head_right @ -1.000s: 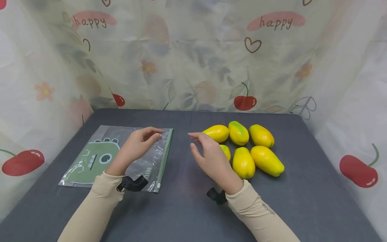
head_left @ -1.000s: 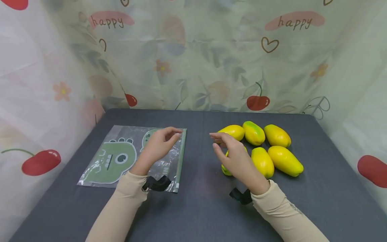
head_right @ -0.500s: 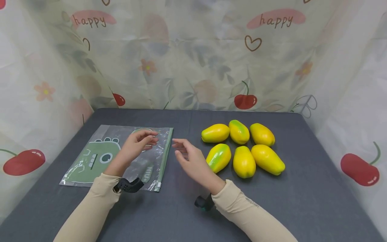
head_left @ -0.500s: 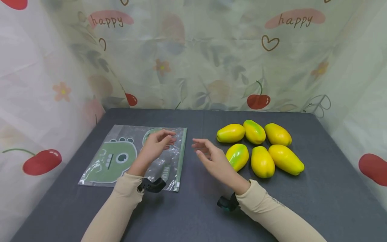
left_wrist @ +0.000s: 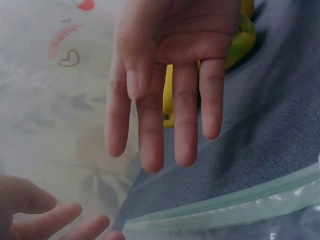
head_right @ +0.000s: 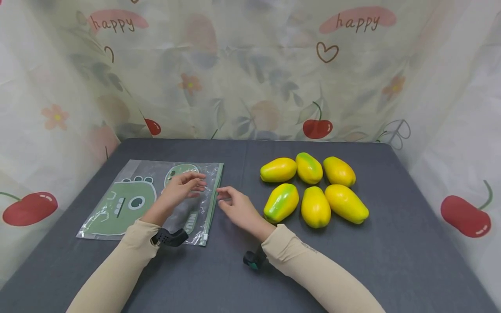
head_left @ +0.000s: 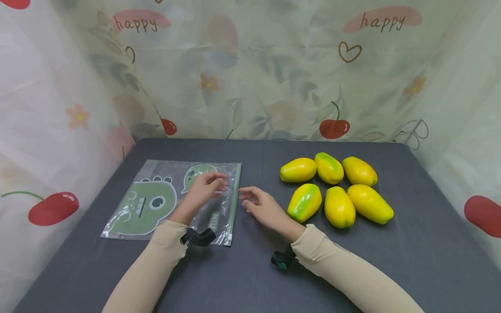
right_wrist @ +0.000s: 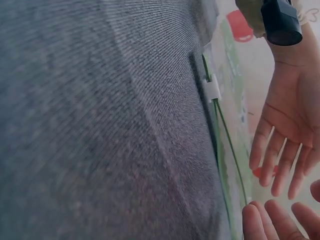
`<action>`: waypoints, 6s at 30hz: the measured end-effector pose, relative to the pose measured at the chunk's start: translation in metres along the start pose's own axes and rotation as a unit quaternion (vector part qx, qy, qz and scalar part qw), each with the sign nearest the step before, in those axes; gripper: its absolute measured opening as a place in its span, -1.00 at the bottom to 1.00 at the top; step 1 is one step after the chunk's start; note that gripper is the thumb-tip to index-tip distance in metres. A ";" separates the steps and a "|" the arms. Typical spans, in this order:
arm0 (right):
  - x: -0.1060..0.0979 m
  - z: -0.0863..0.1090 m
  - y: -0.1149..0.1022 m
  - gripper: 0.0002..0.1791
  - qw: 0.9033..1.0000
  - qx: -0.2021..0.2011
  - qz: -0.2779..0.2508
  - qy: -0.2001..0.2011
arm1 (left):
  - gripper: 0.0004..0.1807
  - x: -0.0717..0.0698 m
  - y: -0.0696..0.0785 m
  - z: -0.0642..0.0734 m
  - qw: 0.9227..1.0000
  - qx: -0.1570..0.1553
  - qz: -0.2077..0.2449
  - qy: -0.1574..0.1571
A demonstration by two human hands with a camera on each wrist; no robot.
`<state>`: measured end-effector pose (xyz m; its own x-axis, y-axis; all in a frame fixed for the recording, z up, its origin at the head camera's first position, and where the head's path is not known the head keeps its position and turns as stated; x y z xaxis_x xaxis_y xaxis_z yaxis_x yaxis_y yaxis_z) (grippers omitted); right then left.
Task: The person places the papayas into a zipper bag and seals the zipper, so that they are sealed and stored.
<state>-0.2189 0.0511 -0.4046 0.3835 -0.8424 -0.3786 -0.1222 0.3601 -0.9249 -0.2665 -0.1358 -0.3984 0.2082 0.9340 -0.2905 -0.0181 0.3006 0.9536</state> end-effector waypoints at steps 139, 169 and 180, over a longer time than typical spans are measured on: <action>-0.024 -0.011 0.013 -0.30 0.985 0.110 -0.122 0.058 | -0.64 -0.052 0.049 0.029 0.999 -0.022 0.021 0.038; -0.024 -0.009 0.014 -0.28 0.987 0.115 -0.105 0.039 | -0.62 -0.022 0.038 0.010 0.997 -0.004 0.020 -0.071; -0.025 -0.009 0.014 -0.28 0.987 0.117 -0.102 0.037 | -0.56 -0.010 0.040 0.007 0.996 0.000 0.030 -0.087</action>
<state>-0.2380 0.0738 -0.4078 0.3085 -0.9309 -0.1957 0.1695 0.2562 -0.9517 -0.2628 -0.1342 -0.3564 0.3727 0.9029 -0.2143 -0.0363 0.2449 0.9689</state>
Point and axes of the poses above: each hand's wrist, its own z-axis away from the middle knuckle, its own x-axis out of the palm, y = z × x, the point moved 3 cm from there along -z, towards the middle knuckle, and after that the axes turned 2 degrees about -y, right-handed, at the moved point
